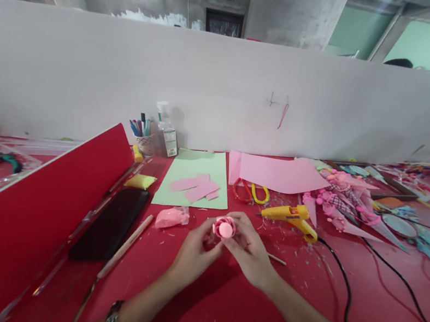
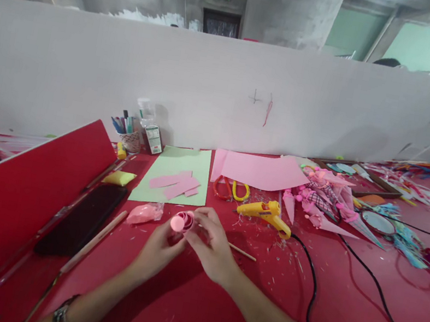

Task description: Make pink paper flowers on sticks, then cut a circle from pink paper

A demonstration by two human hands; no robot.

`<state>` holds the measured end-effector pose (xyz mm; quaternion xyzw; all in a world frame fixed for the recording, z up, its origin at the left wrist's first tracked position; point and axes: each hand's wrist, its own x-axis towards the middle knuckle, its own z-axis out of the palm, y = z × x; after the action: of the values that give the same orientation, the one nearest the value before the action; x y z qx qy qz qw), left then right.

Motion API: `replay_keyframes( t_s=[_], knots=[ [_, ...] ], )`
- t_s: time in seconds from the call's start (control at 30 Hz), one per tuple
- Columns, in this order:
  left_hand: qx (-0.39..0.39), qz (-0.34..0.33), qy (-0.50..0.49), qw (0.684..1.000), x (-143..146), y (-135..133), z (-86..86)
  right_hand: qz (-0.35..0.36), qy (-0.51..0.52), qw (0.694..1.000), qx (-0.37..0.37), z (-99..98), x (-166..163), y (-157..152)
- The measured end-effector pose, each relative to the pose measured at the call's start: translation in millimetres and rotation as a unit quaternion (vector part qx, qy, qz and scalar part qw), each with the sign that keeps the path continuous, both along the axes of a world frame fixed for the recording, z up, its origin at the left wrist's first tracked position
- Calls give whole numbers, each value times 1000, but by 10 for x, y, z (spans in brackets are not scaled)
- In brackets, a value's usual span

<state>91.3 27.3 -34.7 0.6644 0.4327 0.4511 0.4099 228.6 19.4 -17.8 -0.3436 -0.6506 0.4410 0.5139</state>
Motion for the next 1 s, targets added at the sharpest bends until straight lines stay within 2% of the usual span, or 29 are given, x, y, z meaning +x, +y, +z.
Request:
replay_keyframes(
  t_s=[0.1, 0.23, 0.33, 0.47, 0.6, 0.77, 0.9, 1.0],
  knots=[
    [-72, -34, -16, 997, 5, -2, 1, 12, -3, 1000, -19, -1, -9, -2],
    [-199, -113, -72, 971, 25, -40, 48, -15, -10, 999, -33, -7, -24, 17],
    [-205, -122, -94, 966, 43, -60, 54, -41, -23, 998, -37, -26, -35, 36],
    [-190, -98, -126, 969, 55, -42, 42, -79, -35, 996, -9, -35, -48, 32],
    [-197, -42, -216, 956, 33, 8, 51, -113, -84, 989, 36, -4, -56, -22],
    [-245, 74, -292, 922, 3, 38, 38, -67, -237, 966, 81, 17, -77, -88],
    [-258, 61, -288, 920, 17, 8, 8, -99, -321, 936, 103, -1, -110, -103],
    [-266, 64, -281, 920, 34, -27, -35, -110, -315, 937, 103, -33, -139, -99]
  ],
)
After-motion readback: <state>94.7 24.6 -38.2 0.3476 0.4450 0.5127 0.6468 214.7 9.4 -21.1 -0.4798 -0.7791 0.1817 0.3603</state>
